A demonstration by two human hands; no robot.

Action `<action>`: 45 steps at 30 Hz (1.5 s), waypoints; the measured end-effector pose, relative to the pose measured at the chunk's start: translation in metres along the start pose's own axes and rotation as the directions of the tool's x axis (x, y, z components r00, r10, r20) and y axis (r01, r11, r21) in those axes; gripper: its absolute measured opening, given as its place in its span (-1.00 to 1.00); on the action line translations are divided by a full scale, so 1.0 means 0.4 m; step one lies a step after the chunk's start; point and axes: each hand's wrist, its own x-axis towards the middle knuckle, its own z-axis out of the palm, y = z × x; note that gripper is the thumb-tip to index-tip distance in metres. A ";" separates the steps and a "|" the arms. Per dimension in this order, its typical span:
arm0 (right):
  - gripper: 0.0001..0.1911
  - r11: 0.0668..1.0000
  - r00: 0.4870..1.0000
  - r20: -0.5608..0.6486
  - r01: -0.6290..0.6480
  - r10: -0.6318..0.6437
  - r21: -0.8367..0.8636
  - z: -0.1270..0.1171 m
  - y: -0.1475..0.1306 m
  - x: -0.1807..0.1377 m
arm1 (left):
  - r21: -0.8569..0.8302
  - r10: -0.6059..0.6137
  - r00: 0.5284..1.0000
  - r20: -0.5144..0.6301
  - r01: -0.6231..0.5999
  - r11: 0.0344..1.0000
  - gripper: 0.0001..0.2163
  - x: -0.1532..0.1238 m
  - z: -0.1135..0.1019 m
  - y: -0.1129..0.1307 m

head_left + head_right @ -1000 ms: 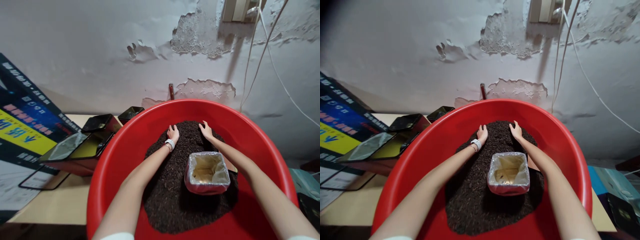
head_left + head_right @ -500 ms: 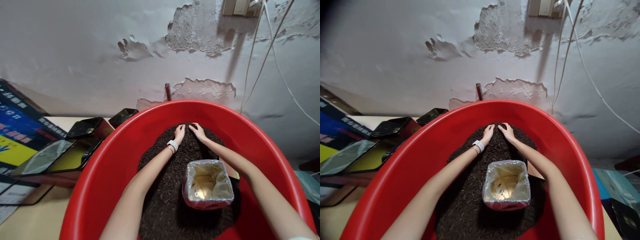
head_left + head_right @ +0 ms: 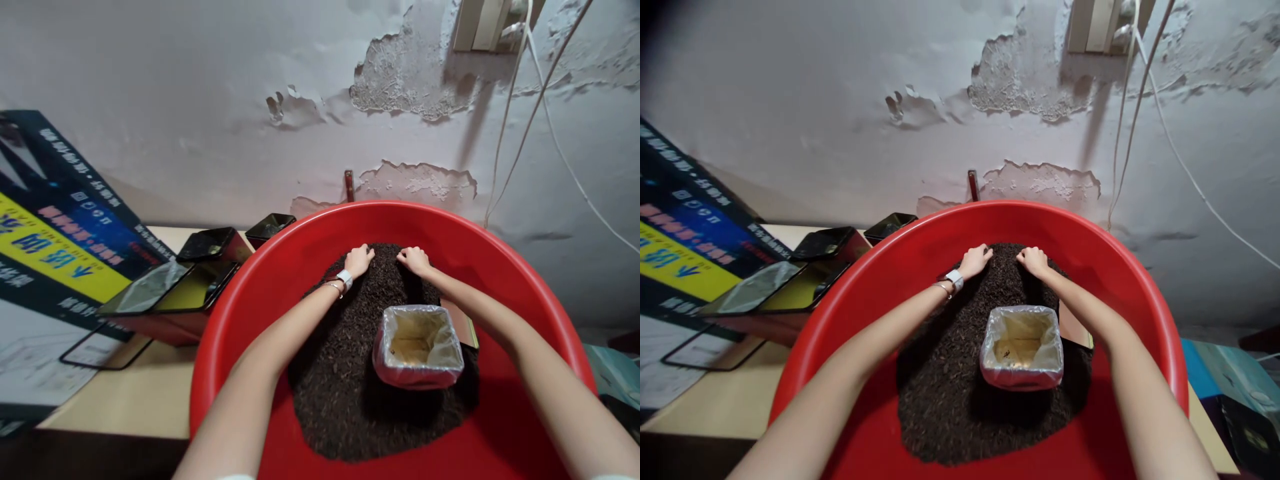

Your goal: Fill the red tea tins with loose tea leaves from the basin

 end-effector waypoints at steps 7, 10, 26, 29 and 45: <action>-0.62 0.996 0.994 -0.074 -0.072 0.076 0.060 -0.120 0.024 -0.087 | -0.364 0.140 0.983 0.119 -0.088 0.927 -0.74 -0.193 -0.019 0.126; -0.62 0.992 0.994 -0.095 -0.049 0.060 0.116 -0.163 0.013 -0.130 | -0.635 0.277 0.932 0.235 -0.068 0.769 -0.77 -0.297 -0.007 0.167; -0.68 0.642 0.971 -0.213 0.233 -0.111 0.730 -0.218 -0.038 -0.226 | -0.734 0.392 0.849 0.354 -0.007 0.679 -0.68 -0.399 -0.017 0.172; -0.69 0.511 0.992 -0.124 0.124 -0.034 0.851 -0.228 -0.052 -0.241 | -0.745 0.387 0.818 0.426 0.074 0.663 -0.65 -0.400 -0.031 0.172; -0.65 0.438 0.796 0.501 -0.337 -0.339 0.833 -0.256 -0.123 -0.330 | -0.449 -0.101 0.982 0.161 0.163 0.878 -0.72 -0.258 -0.079 0.069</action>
